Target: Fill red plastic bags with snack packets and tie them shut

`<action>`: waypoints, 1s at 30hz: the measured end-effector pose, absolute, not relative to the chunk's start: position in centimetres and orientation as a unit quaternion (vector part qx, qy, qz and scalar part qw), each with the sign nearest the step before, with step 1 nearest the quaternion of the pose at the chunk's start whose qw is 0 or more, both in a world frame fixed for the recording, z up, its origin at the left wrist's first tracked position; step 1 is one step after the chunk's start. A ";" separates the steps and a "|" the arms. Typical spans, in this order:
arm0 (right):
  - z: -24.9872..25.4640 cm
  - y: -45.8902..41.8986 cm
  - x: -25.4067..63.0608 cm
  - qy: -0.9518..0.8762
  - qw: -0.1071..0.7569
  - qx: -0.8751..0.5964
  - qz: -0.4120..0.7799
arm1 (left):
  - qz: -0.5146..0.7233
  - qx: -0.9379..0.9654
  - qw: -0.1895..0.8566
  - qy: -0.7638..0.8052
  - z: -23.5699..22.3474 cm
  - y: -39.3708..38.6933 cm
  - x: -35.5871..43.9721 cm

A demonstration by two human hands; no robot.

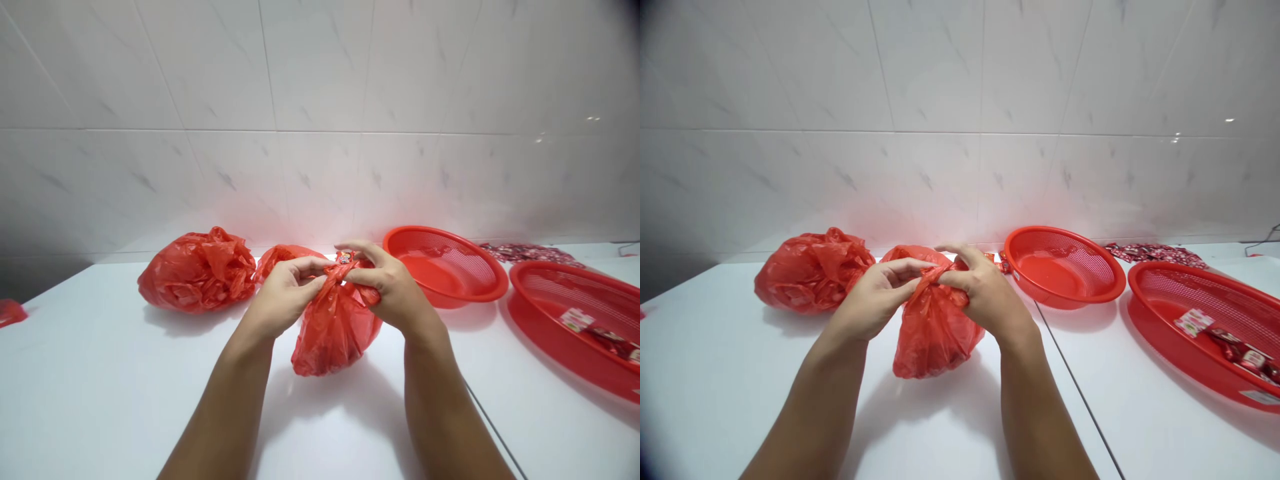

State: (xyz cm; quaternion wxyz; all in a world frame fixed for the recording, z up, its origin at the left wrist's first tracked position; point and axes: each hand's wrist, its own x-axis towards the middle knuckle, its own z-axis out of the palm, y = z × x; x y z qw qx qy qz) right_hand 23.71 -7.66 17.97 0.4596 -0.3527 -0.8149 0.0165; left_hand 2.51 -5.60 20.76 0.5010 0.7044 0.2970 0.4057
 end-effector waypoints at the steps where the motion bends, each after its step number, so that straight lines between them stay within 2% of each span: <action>1: 18.1 -7.8 23.9 -0.815 0.464 -0.345 0.031 | 0.416 0.700 0.496 0.302 20.7 -5.6 2.5; 6: 18.4 -8.2 24.7 -0.812 0.493 -0.290 0.116 | 0.442 0.695 0.452 0.343 20.9 -5.6 2.0; 10: 18.3 -8.4 25.6 -0.778 0.529 -0.299 0.161 | 0.431 0.716 0.402 0.374 21.3 -5.4 1.0; 15: 17.3 -8.8 30.1 -0.725 0.516 -0.430 0.154 | 0.454 0.699 0.270 0.482 21.7 -4.9 -1.5; 19: 16.7 -9.8 33.9 -0.670 0.504 -0.529 0.132 | 0.433 0.711 0.237 0.502 21.8 -5.0 -2.3; 21: 16.8 -10.2 34.0 -0.652 0.524 -0.520 0.174 | 0.446 0.715 0.222 0.490 21.7 -5.3 -1.6; 23: 17.1 -10.4 32.9 -0.639 0.540 -0.478 0.266 | 0.475 0.711 0.232 0.463 21.4 -5.7 -0.4; 25: 17.6 -10.2 30.9 -0.643 0.516 -0.433 0.363 | 0.494 0.710 0.277 0.418 20.9 -6.2 1.3; 27: 18.0 -9.8 28.6 -0.675 0.448 -0.395 0.433 | 0.498 0.714 0.323 0.370 20.3 -7.0 3.0; 30: 18.5 -9.3 26.3 -0.723 0.373 -0.347 0.466 | 0.480 0.736 0.339 0.334 19.8 -8.4 5.0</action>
